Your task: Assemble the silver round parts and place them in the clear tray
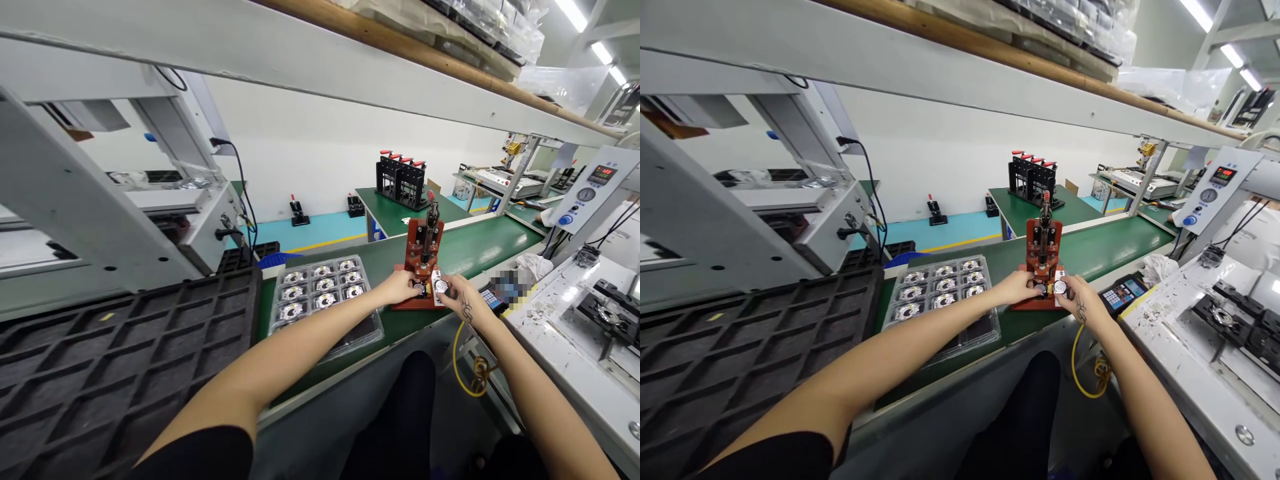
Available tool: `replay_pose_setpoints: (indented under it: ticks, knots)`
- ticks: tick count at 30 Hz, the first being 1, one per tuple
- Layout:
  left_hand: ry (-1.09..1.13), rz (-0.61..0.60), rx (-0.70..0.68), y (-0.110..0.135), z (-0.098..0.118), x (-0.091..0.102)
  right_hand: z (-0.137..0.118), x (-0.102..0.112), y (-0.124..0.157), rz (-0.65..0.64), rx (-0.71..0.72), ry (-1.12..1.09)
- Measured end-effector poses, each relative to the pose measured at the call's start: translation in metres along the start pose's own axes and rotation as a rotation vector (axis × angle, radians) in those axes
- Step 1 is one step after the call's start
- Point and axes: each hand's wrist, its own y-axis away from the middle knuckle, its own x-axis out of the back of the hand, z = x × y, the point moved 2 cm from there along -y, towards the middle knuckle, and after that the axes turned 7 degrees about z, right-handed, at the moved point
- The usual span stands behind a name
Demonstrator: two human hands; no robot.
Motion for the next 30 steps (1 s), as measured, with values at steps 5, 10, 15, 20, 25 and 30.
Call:
replay_pose_setpoints:
  ticks: [5,10,15,20,25,30]
  knots:
    - [-0.001,-0.015,-0.026,-0.013,-0.003,-0.014,0.018,-0.012,-0.005,-0.02,-0.053,-0.007]
    - [0.022,-0.004,-0.029,-0.003,-0.002,-0.001,0.027,-0.027,-0.011,-0.09,-0.095,-0.02]
    - [0.013,0.034,0.013,0.033,-0.011,0.054,0.026,-0.051,-0.036,-0.19,-0.049,-0.031]
    - [0.123,0.16,0.035,0.077,-0.02,0.117,0.017,-0.063,-0.05,-0.252,0.007,-0.032]
    - [0.633,0.283,0.299,0.121,-0.037,0.158,0.009,-0.046,-0.05,-0.21,0.039,0.037]
    - [0.59,0.605,0.32,0.172,-0.066,0.218,0.003,0.021,-0.099,0.105,0.043,0.117]
